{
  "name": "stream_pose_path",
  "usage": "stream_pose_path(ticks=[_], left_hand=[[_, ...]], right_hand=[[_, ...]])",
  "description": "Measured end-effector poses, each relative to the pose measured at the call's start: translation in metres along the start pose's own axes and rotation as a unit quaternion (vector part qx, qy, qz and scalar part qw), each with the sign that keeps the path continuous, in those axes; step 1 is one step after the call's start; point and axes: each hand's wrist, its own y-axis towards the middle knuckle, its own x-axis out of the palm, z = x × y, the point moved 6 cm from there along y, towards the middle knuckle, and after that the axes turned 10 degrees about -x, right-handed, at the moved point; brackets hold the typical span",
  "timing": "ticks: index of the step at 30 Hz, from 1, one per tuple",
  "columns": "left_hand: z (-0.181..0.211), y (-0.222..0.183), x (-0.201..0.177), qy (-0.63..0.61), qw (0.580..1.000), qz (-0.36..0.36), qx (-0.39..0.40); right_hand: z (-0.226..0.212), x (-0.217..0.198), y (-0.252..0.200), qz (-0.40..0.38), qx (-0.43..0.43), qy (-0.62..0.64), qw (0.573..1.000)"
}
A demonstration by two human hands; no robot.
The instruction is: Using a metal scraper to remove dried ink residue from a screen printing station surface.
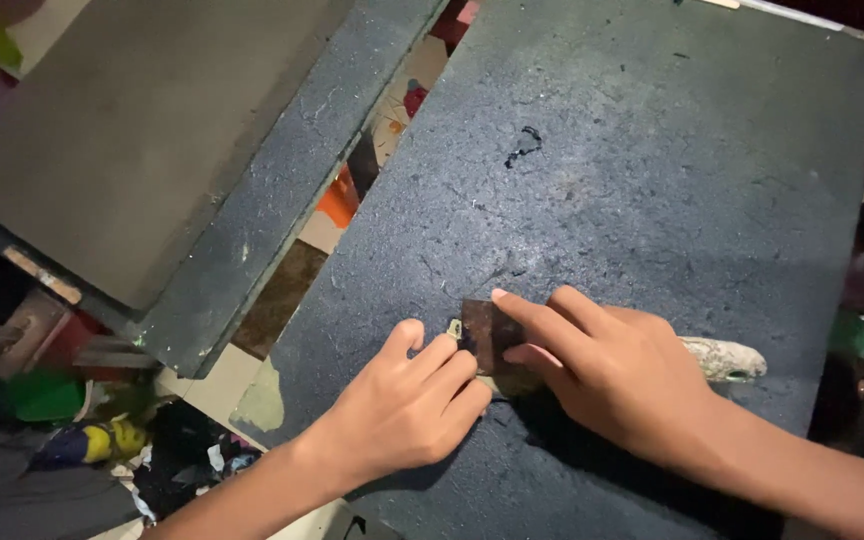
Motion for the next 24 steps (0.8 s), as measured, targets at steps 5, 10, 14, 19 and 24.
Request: stream_pose_path(ticks=[5, 10, 14, 19, 24], left_hand=[[0.0, -0.001, -0.002, -0.018, 1.0, -0.006, -0.002], [-0.001, -0.003, -0.003, -0.024, 1.0, -0.003, -0.006], [-0.001, -0.004, -0.003, -0.024, 1.0, -0.006, -0.008], [0.0, -0.006, -0.001, -0.02, 1.0, -0.01, -0.005], [0.0, -0.005, -0.004, -0.021, 0.999, -0.021, -0.013]], right_hand=[[0.009, -0.004, -0.002, -0.066, 0.004, 0.03, 0.997], [0.01, -0.026, 0.0, -0.083, -0.026, 0.021, 0.996], [0.014, -0.018, 0.003, -0.079, 0.007, -0.009, 0.997], [0.007, 0.0, 0.009, -0.028, 0.018, 0.017, 0.999], [0.003, -0.006, -0.002, -0.067, -0.042, -0.022, 0.997]])
